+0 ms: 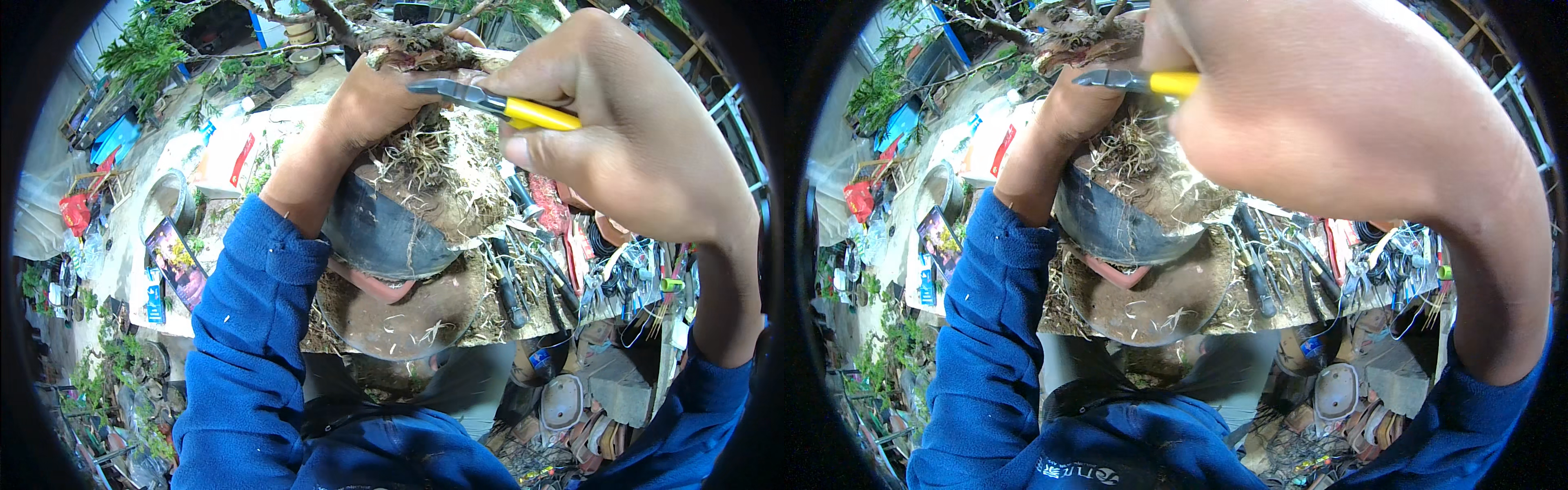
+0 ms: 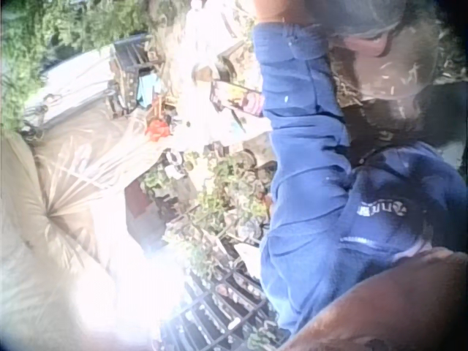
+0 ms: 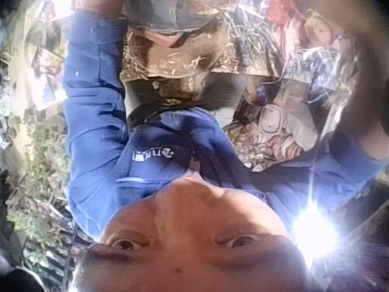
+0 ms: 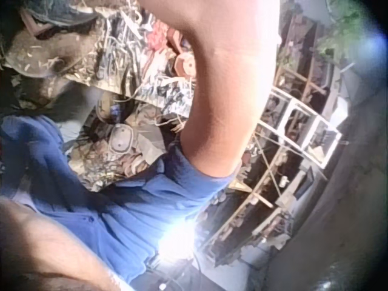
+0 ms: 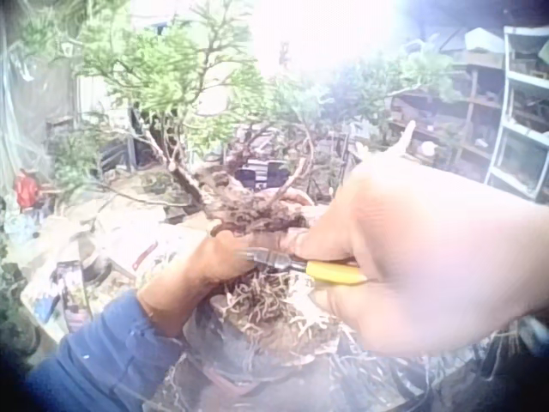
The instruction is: The person trims a bonsai tree using pruning shears and a carving tool. They remove small branches and deadwood from the trunk and branches, then use a carving tool to refine the trunk's surface.
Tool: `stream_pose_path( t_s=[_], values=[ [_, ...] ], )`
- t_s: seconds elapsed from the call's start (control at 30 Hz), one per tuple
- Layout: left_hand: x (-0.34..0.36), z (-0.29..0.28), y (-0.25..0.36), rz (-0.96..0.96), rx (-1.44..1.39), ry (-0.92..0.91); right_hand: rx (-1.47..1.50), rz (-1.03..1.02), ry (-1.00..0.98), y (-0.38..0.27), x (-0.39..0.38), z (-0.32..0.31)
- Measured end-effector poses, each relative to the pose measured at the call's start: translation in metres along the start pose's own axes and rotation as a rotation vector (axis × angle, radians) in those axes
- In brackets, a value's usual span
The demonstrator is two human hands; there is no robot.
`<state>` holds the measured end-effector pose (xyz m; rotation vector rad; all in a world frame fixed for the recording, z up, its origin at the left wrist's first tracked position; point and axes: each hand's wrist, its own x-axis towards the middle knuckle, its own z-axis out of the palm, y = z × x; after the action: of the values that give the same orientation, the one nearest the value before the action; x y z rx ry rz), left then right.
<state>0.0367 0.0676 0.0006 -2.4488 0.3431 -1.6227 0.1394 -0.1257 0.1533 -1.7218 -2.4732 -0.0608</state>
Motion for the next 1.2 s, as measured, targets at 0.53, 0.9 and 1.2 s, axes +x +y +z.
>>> stream_pose_path(
  t_s=[0.53,0.9,1.2],
  values=[
    [0.003,-0.008,0.007,-0.305,-0.169,-0.155,-0.533,-0.383,0.300,0.030,-0.005,0.031],
    [0.007,0.012,0.010,-0.906,-1.056,-0.017,0.293,0.204,-0.011,0.034,-0.037,0.031],
    [0.003,0.014,0.009,-0.897,-1.148,-0.015,0.399,0.191,-0.087,0.019,-0.003,0.013]
  ],
)
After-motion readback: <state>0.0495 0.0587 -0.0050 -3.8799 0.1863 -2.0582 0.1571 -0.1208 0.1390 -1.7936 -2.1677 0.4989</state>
